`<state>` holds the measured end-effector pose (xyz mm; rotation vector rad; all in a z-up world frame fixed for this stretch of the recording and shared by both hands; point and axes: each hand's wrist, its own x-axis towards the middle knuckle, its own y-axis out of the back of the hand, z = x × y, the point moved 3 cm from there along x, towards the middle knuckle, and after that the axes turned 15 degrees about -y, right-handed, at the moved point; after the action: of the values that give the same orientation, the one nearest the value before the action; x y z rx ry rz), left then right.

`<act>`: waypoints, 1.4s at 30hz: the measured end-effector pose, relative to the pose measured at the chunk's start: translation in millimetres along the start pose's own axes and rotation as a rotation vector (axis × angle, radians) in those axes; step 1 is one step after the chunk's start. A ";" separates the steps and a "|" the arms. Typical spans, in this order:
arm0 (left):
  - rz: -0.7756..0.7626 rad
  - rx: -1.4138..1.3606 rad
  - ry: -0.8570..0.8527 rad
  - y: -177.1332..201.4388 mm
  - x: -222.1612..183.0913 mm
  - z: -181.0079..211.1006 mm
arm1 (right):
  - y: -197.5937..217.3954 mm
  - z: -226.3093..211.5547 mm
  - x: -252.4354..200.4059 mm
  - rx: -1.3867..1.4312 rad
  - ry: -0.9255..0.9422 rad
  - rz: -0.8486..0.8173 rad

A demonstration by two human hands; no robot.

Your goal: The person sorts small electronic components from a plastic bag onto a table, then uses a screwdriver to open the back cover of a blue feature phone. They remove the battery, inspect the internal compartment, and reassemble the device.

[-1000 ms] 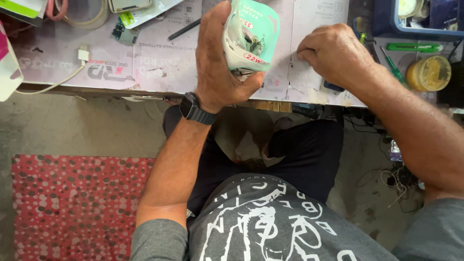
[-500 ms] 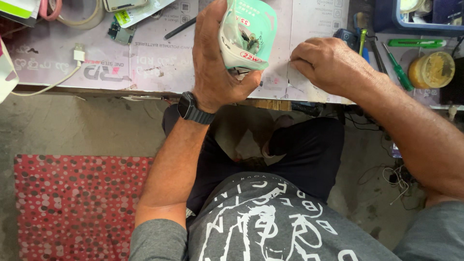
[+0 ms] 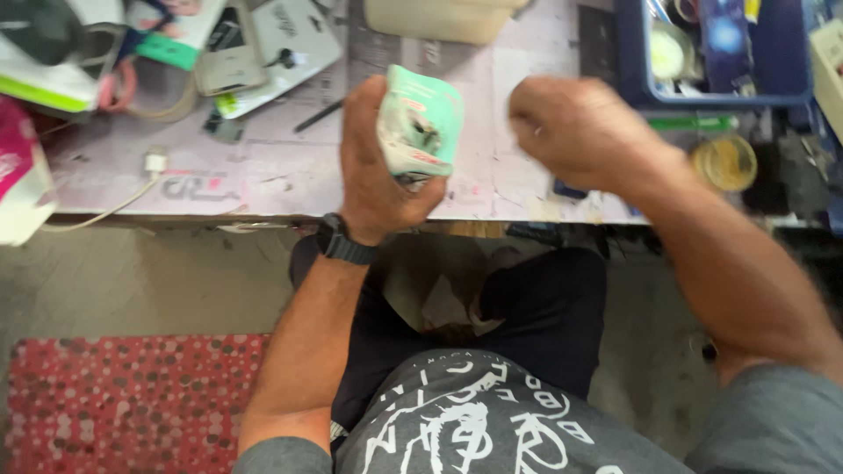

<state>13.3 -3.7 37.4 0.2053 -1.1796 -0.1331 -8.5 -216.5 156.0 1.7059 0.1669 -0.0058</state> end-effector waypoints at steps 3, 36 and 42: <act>0.028 0.038 -0.062 2.1 2.4 4.3 | 51.2 -20.3 -6.9 0.180 0.130 0.166; 0.329 -0.216 0.167 103.4 -112.4 142.3 | -78.4 -9.6 83.0 0.113 0.105 0.176; 0.261 -0.149 0.254 95.6 -129.7 132.8 | -97.4 -9.6 93.9 0.029 0.161 0.140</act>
<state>-158.9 104.7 -9.3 -0.0623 -0.9295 0.0342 72.4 -184.0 52.1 1.7435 0.1679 0.2345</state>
